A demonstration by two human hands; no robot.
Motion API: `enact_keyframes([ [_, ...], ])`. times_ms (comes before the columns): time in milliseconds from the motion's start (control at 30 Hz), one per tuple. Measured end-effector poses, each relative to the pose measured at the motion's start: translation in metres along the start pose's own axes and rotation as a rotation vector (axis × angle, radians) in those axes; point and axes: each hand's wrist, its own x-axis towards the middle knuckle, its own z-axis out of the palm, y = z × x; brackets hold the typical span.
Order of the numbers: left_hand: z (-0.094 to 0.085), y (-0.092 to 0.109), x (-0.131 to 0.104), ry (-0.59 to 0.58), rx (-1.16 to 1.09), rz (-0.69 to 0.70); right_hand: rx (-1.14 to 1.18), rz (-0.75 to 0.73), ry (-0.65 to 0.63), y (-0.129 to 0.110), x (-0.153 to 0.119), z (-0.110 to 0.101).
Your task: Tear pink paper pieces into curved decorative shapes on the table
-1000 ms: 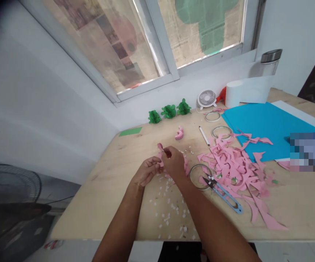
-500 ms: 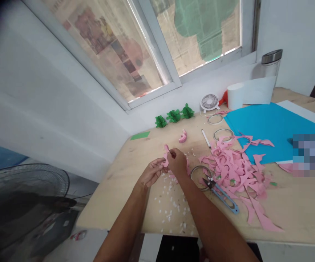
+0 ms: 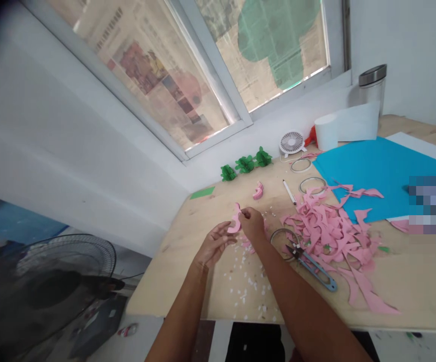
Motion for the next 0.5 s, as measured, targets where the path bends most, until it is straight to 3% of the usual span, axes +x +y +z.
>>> enact_keyframes([
  [500,0.0057,-0.01,0.0027,0.048,-0.096,0.039,0.078,0.064,-0.054,0.007,0.0005,0.004],
])
